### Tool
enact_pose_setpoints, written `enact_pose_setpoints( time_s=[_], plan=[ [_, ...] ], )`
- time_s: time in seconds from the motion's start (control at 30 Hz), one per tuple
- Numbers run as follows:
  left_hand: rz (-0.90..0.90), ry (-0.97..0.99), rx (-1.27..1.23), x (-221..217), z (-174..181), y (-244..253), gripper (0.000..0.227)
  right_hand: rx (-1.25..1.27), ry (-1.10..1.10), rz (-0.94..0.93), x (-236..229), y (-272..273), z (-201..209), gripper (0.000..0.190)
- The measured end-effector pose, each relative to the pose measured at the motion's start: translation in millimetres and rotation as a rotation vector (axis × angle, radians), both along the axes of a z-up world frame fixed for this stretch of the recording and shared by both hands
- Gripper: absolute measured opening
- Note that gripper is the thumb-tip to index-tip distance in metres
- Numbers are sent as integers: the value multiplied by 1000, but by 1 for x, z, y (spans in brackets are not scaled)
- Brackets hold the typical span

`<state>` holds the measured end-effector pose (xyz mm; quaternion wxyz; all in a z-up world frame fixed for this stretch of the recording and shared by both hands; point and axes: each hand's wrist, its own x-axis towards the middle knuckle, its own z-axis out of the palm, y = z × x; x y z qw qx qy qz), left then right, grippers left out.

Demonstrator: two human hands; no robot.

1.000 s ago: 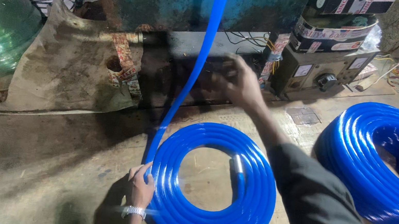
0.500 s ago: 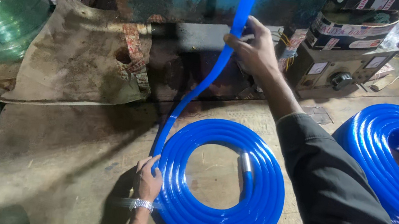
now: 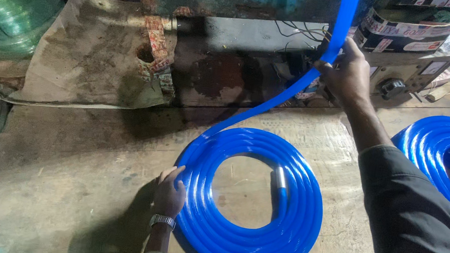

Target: The person coils a long blue plastic pipe into a circular bundle on the floor. They pull the pipe from a larger coil and wrap it around a smaller coil, securing it with a metal rod.

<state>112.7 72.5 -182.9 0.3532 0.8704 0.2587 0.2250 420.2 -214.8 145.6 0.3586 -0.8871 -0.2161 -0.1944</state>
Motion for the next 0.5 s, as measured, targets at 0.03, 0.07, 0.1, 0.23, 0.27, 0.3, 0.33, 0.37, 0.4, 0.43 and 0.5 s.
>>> enact_pose_setpoints(
  time_s=[0.03,0.07,0.1,0.23,0.27,0.3,0.33,0.37,0.4,0.43,0.5],
  plan=[
    [0,-1,-1,-1,1,-1,49,-1,-1,0,-8,-2,3,40],
    [0,-8,-11,-2,1,-2,49,42,58,22,-15,-3,6,36],
    [1,-16,-22,-3,2,-3,49,84,116,46,-22,-5,8,33],
    [39,16,-28,1,-4,-3,48,115,185,49,-33,2,1,32],
    [34,3,-20,1,-5,-3,48,123,202,104,-36,5,-1,30],
    [29,-10,-13,1,-6,-3,47,131,219,159,-39,8,-3,30],
    [27,-10,-13,2,-15,-1,47,131,219,157,-33,8,-13,30],
    [44,4,-31,4,-24,1,47,104,165,122,-26,9,-24,35],
    [64,17,-49,4,-32,3,50,77,112,90,-20,11,-34,43],
    [64,18,-49,3,-29,2,50,76,113,90,-22,10,-37,43],
    [68,60,-15,0,-23,0,49,34,122,68,-25,11,-41,44]
  ],
)
